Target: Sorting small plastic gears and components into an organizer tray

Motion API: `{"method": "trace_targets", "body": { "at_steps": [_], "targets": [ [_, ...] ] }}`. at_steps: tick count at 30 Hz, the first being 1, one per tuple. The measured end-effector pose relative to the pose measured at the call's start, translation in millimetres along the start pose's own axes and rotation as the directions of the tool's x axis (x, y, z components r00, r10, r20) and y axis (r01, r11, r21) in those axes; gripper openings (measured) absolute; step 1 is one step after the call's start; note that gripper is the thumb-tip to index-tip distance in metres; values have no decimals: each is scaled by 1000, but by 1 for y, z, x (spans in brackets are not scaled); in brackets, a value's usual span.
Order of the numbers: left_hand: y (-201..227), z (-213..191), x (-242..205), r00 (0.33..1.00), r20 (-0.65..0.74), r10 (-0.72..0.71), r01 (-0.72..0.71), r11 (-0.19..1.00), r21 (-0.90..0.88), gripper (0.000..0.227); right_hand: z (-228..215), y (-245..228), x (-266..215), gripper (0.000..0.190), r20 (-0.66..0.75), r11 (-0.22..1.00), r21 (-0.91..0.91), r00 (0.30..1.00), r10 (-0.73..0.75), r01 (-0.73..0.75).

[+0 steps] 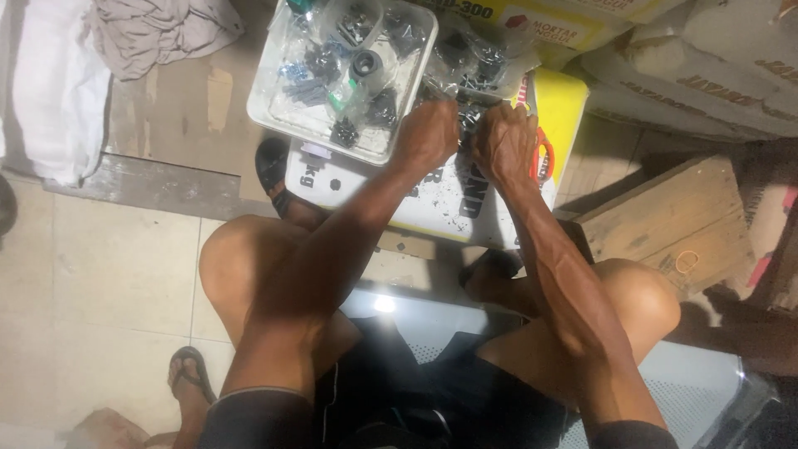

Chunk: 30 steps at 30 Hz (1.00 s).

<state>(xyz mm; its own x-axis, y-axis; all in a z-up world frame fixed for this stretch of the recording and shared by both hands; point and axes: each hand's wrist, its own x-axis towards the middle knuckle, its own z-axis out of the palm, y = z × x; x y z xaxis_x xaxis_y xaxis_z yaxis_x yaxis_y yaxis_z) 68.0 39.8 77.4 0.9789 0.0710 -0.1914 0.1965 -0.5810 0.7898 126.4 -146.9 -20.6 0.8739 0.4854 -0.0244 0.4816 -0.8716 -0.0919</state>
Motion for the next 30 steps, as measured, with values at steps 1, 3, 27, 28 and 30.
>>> {"method": "trace_targets", "body": {
  "at_steps": [1,3,27,28,30],
  "targets": [
    [-6,9,1,998,63,13,-20,993,113,21,-5,0,-2,17,10,999,3,999,47,-47],
    [-17,28,4,996,75,46,-62,971,232,19,6,13,-5,15,7,991,120,998,56,-56],
    [-65,64,31,997,73,-4,-11,981,195,14,-65,-12,-42,14,185,759,605,969,160,-241],
    [-81,62,28,997,49,-55,50,993,110,18,-65,-27,-41,13,205,711,647,961,187,-276],
    [-75,57,24,998,47,-33,29,997,71,18,-58,-26,-42,12,193,708,657,966,173,-258]
  ]
}}
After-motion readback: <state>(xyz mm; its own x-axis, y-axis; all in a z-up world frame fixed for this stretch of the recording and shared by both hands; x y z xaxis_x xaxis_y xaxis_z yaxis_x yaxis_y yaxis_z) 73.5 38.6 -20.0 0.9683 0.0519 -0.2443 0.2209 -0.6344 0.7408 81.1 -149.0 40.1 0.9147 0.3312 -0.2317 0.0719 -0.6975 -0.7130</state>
